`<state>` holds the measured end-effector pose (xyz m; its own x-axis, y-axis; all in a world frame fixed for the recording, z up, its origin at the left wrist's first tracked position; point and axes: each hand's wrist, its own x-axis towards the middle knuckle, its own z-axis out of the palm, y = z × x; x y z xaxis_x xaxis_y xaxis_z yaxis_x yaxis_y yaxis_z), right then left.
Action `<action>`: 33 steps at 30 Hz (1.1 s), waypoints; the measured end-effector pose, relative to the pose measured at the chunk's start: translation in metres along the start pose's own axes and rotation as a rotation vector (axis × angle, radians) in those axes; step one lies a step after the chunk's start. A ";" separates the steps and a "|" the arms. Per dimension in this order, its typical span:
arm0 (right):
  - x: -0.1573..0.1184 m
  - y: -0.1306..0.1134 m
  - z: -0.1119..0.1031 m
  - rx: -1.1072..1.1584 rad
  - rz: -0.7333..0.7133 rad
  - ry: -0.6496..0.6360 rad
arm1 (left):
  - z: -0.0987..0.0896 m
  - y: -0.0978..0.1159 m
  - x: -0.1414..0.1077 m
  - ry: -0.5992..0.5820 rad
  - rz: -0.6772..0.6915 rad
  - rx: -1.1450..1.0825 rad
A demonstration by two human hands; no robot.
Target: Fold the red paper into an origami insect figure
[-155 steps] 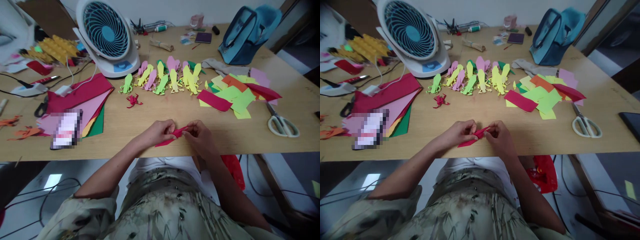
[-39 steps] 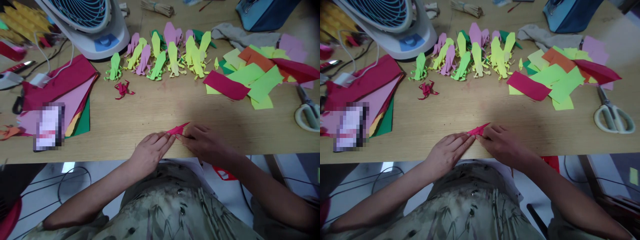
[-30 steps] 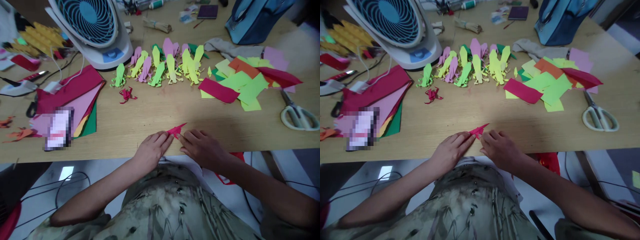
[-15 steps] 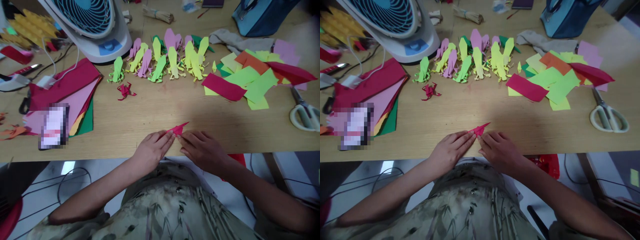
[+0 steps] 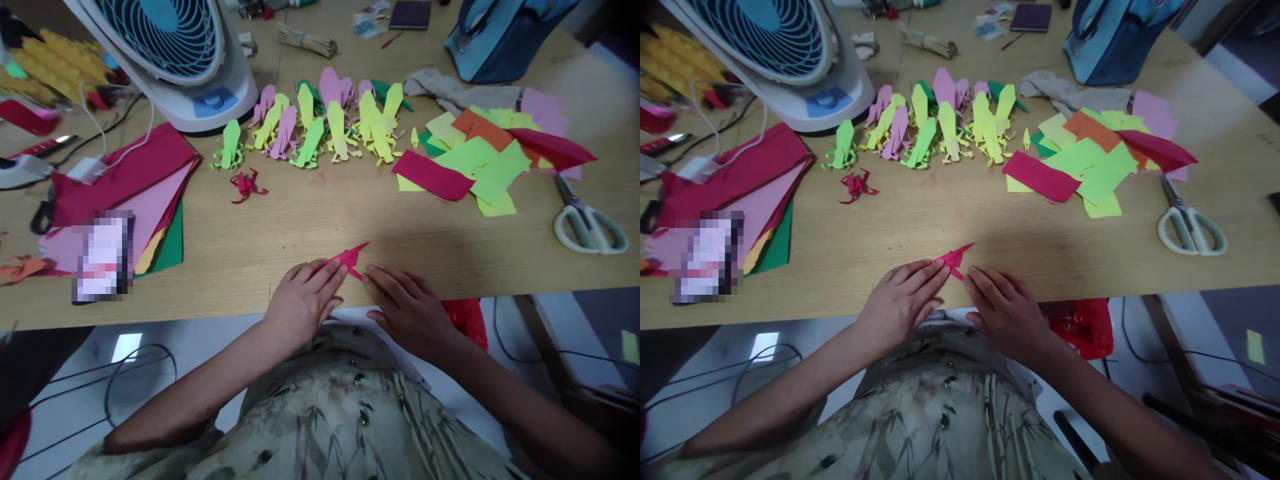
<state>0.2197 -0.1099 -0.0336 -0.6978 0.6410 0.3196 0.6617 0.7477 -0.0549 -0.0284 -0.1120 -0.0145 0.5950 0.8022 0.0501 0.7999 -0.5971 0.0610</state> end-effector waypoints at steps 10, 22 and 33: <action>0.002 -0.007 -0.007 0.048 0.088 -0.027 | 0.015 0.017 -0.010 -0.042 -0.115 0.067; 0.073 0.031 0.003 0.279 0.083 0.000 | 0.011 -0.001 -0.014 -0.040 0.011 -0.044; 0.084 0.036 -0.015 0.288 0.109 -0.138 | -0.016 -0.008 0.018 0.329 -0.233 -0.597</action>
<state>0.1892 -0.0317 0.0050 -0.6704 0.7229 0.1673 0.6438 0.6788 -0.3532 -0.0254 -0.0929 0.0014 0.2840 0.9225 0.2615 0.6679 -0.3860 0.6364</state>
